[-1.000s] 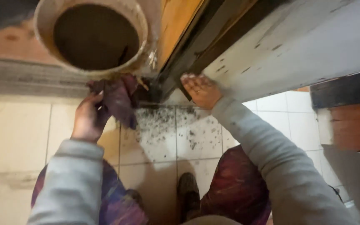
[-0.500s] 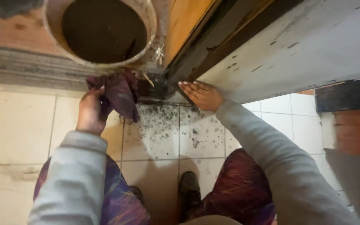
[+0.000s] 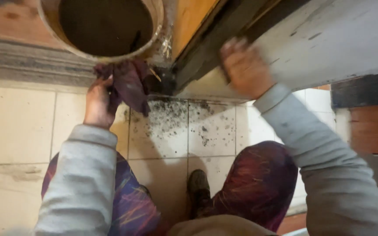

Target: Sanding a door frame and wiping it with a cloth

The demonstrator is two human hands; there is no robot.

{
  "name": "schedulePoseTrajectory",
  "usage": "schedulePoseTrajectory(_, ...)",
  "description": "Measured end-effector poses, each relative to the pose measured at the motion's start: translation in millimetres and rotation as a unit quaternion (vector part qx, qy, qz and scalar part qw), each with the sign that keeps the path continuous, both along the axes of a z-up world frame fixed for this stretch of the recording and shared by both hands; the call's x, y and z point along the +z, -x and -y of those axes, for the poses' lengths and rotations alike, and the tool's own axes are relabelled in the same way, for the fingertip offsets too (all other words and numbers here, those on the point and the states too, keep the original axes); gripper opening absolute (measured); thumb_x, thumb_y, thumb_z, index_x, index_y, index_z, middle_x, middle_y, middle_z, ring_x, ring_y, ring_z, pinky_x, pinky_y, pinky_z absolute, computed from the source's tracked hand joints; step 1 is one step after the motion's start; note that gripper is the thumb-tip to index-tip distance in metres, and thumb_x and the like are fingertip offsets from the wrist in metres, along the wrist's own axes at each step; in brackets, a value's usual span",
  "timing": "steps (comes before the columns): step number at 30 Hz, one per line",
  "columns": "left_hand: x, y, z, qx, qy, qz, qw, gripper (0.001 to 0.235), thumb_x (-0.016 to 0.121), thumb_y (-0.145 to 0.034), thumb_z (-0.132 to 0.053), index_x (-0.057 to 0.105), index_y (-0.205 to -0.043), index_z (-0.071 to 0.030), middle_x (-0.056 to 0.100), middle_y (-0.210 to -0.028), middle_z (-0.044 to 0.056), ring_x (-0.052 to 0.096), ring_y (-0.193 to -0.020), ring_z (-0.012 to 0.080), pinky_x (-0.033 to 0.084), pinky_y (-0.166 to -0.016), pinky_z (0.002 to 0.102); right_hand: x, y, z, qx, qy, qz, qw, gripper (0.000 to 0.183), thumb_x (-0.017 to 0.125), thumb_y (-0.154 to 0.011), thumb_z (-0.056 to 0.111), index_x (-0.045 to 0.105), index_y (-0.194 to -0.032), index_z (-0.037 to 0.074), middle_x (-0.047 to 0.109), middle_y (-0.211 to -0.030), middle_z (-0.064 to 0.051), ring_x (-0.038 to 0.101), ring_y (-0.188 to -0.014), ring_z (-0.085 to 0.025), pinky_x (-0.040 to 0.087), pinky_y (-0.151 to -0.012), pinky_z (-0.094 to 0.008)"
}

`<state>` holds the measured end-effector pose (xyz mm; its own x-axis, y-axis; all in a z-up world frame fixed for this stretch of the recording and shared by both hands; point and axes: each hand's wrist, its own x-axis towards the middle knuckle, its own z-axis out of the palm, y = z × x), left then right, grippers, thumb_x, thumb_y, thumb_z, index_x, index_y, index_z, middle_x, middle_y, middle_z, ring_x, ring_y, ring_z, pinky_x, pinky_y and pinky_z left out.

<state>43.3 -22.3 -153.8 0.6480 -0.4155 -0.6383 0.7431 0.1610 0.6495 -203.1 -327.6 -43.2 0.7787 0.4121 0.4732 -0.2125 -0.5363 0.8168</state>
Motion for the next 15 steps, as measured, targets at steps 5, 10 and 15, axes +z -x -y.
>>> schedulePoseTrajectory(5, 3, 4, 2, -0.047, 0.108, -0.044, 0.992, 0.023, 0.060, -0.093, -0.009, 0.067, -0.115, -0.011, 0.070, -0.103, 0.005, 0.065, -0.085, 0.0152, 0.055, -0.069, 0.025, 59, 2, -16, -0.253, 0.558, -0.018, 0.790, 0.043, 0.067, -0.099, -0.003, 0.053, -0.139, -0.006, 0.057, -0.105, -0.011, 0.053, -0.069, -0.007, 0.044, -0.062, -0.020)
schedulePoseTrajectory(10, 0, 0, -1, -0.013, 0.139, -0.035, 0.990, 0.017, 0.058, -0.096, -0.009, 0.065, -0.111, -0.009, 0.070, -0.101, 0.007, 0.066, -0.084, 0.0162, 0.055, -0.069, 0.026, 49, 10, 2, -0.102, 0.112, -0.373, 0.915, 0.054, 0.038, -0.102, 0.024, 0.043, -0.150, -0.001, 0.045, -0.149, -0.014, 0.045, -0.132, -0.020, 0.037, -0.104, -0.029)
schedulePoseTrajectory(15, 43, 11, -8, -0.011, 0.139, -0.049, 0.989, 0.023, 0.052, -0.096, -0.005, 0.066, -0.114, -0.003, 0.070, -0.104, 0.010, 0.066, -0.085, 0.0168, 0.056, -0.072, 0.024, 115, 17, -8, -0.088, -0.164, -0.125, 0.975, 0.050, 0.070, -0.108, 0.006, 0.060, -0.155, -0.010, 0.032, -0.161, -0.024, 0.023, -0.151, -0.037, 0.026, -0.124, -0.054)
